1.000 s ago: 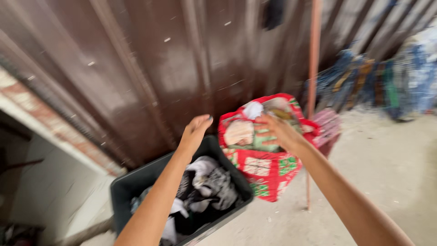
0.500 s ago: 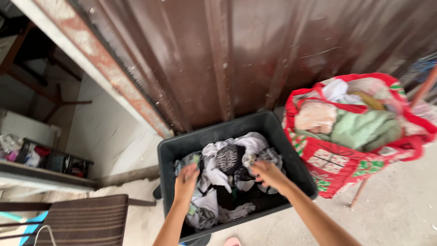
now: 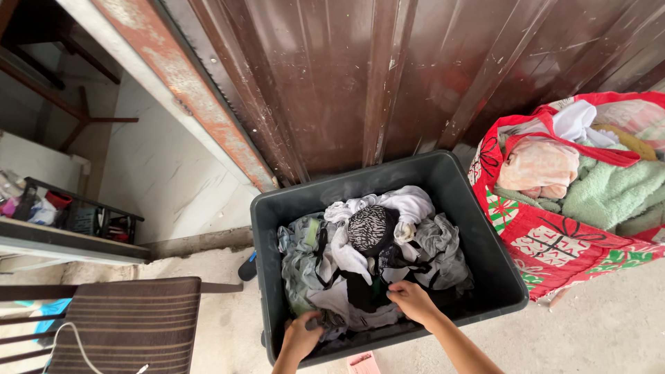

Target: The person takes wet clothes from a laundry bin, places them on hangers, and hangs them on a clothesline. The person handles shirts, shorts, and other garments one at a time, using hangers to suspend them for drying.

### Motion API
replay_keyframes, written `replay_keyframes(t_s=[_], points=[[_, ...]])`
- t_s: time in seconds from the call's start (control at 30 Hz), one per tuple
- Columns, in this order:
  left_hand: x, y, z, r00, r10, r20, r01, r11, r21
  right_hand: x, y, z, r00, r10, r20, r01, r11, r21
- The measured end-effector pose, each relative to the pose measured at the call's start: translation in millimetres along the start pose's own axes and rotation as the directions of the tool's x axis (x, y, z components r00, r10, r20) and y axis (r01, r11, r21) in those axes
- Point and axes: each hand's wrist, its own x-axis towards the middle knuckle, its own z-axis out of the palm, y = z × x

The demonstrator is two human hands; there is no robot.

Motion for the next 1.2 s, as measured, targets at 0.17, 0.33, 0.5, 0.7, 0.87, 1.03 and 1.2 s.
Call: replay_keyframes(t_s=[0.17, 0.33, 0.5, 0.7, 0.87, 1.03, 1.2], points=[[25, -10, 14, 0.978, 0.161, -0.13, -0.154, 0.986, 0.064, -5, 3, -13, 0.993, 0.114, -0.019, -0.115, 0.993, -0.02], [7, 30, -3, 0.947, -0.072, -0.313, -0.147, 0.768, -0.623, -34, -31, 4, 0.998, -0.036, 0.041, 0.034, 0.998, 0.052], [-61, 104, -46, 0.975, 0.217, -0.035, -0.08, 0.2, -0.977, -48, -72, 43, 0.972, -0.133, 0.194, 0.098, 0.979, 0.179], [-105, 170, -92, 0.945, 0.325, 0.03, -0.094, 0.357, -0.929, -30, -89, 63, 0.698, -0.695, -0.174, 0.693, 0.716, -0.082], [-70, 148, -94, 0.981, 0.17, 0.096, -0.103, 0.867, -0.488, -33, -108, 15, 0.73, -0.127, -0.672, 0.582, 0.63, 0.514], [-25, 89, -33, 0.884, 0.431, 0.18, -0.452, 0.693, 0.563, -45, -108, 8, 0.918, 0.069, -0.391, 0.139, 0.868, 0.478], [-1, 70, 6, 0.967, 0.158, 0.198, -0.248, 0.749, 0.615, -46, -87, 21, 0.993, -0.013, -0.12, 0.059, 0.92, 0.388]])
